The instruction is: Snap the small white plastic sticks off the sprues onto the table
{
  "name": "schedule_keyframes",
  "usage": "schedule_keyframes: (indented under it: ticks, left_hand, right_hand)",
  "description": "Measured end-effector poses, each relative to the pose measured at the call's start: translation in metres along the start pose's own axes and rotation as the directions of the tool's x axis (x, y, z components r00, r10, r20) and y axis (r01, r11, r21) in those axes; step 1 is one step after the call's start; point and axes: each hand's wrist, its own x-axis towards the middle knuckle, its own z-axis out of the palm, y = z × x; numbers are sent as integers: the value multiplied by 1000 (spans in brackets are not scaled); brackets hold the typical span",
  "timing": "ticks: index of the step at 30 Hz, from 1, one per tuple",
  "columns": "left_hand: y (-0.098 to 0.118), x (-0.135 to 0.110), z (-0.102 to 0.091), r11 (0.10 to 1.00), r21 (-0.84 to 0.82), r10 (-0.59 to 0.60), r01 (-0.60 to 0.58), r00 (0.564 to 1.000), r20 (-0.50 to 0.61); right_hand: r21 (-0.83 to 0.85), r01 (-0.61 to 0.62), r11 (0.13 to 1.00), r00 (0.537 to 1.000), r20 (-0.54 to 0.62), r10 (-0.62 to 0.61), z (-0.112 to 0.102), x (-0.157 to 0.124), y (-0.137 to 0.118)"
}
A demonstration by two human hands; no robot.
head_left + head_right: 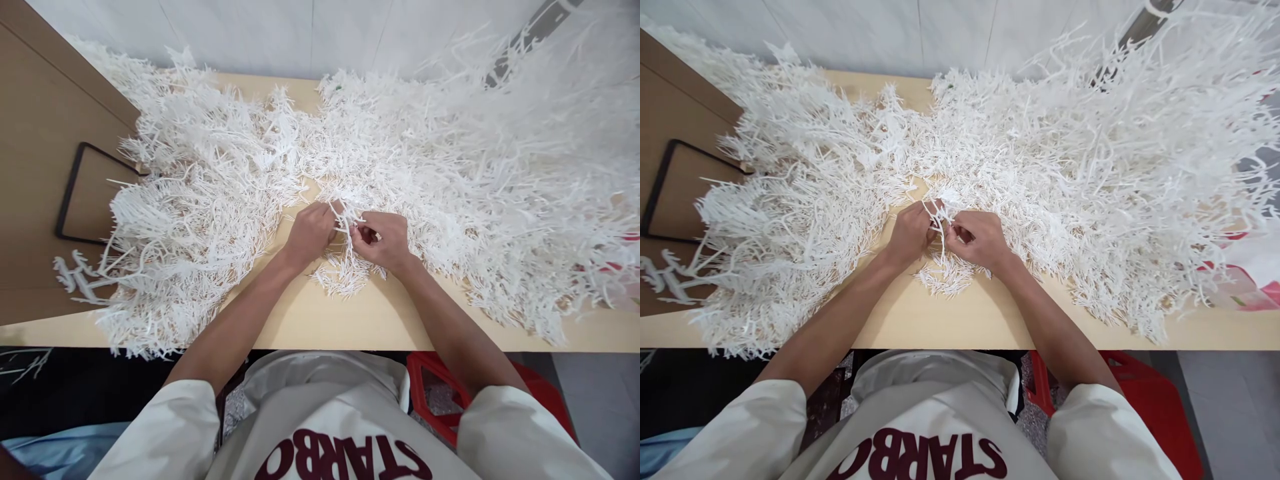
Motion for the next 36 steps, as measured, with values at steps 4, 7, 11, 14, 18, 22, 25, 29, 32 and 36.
schedule_keyframes:
  ticks: [4,7,11,14,18,22,25,29,32,36]
  left_hand:
    - [-8,5,5,953,0,-303,304,949,-86]
    - [-7,6,6,974,-29,-223,223,975,-14]
    - [-4,4,5,984,-52,-174,170,982,-80]
    - [-5,3,8,992,-90,-102,93,990,-97]
    - [-7,3,10,983,-168,-88,77,994,-58]
    - [-3,6,3,979,-187,-85,78,996,-28]
    - [-1,11,-2,968,-246,-64,57,998,-21]
    - [-1,15,-4,955,-294,-41,27,998,-40]
    - [2,14,-4,984,-173,45,-54,997,-57]
    - [7,11,-5,978,103,186,-180,981,-51]
  right_hand:
    - [94,213,973,976,16,-215,2,-2,-17]
    - [17,240,971,960,-153,-235,4,-2,-16]
    - [-64,-50,997,955,-294,29,3,0,6]
    - [-78,-211,974,942,-281,182,-1,1,18]
    - [-172,-76,982,976,-213,38,-5,2,21]
    - [-274,76,959,997,14,-75,-8,2,25]
    - [-220,114,969,993,16,-113,-6,0,31]
    - [-210,26,977,994,-97,-48,-3,-2,31]
    - [-192,-55,980,996,-77,41,-1,-2,28]
    - [-231,-20,973,998,-55,8,-3,0,27]
